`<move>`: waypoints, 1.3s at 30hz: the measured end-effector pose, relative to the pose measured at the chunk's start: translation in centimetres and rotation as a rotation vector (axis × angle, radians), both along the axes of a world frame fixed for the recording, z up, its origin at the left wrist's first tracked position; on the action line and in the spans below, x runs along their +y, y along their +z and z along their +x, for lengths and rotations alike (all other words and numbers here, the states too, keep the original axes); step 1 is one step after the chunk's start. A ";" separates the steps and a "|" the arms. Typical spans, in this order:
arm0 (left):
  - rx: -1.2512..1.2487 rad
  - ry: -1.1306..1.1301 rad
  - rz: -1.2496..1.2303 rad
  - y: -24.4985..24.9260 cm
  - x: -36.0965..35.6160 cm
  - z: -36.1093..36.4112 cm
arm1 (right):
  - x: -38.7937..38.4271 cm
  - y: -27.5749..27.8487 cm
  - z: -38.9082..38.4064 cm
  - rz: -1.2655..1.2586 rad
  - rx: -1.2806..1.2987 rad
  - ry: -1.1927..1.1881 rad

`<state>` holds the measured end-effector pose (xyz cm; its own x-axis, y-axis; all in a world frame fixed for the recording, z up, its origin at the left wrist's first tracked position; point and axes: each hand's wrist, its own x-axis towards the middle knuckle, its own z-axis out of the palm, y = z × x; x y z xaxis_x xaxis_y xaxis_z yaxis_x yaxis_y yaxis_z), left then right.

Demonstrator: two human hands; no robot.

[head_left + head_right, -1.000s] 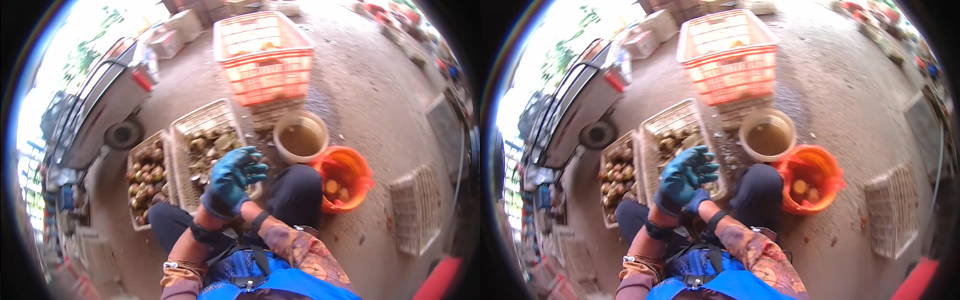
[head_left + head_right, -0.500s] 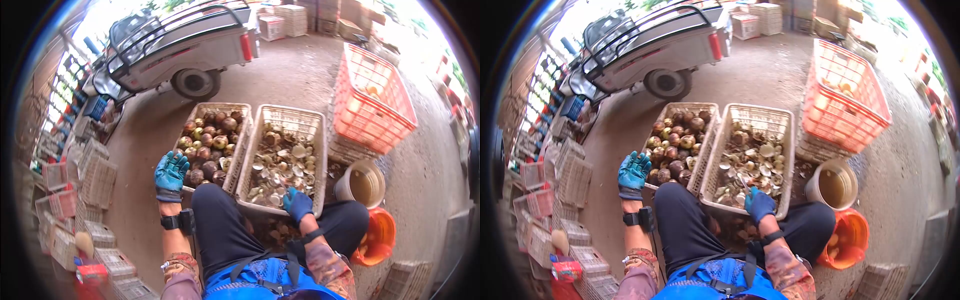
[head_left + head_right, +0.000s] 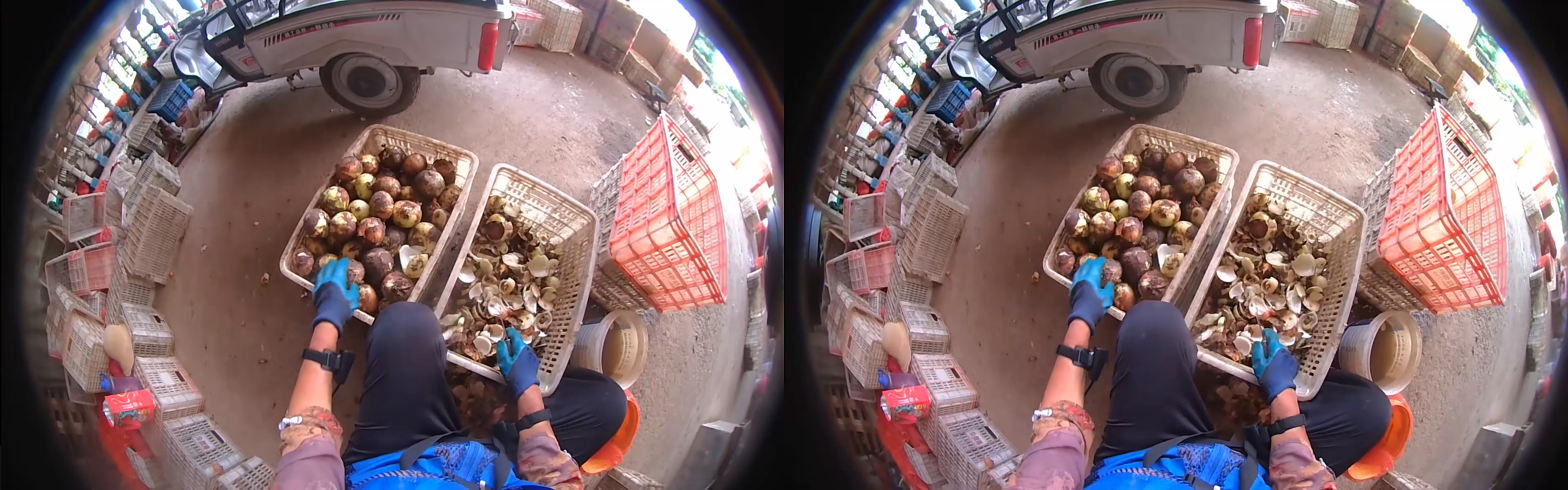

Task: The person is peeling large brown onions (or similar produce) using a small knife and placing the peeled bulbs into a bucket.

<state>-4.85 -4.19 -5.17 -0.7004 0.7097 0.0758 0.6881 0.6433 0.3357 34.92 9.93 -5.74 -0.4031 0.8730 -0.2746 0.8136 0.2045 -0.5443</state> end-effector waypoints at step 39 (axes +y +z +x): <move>-2.121 0.223 0.642 9.4 8.8 24.5 | -2.2 9.2 2.0 0.160 0.801 0.072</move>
<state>19.64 4.58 4.27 -0.0897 0.8283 -0.5530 -0.9010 0.1691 0.3994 36.97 7.74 3.51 -0.4807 0.8417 0.2459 0.1728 0.3659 -0.9145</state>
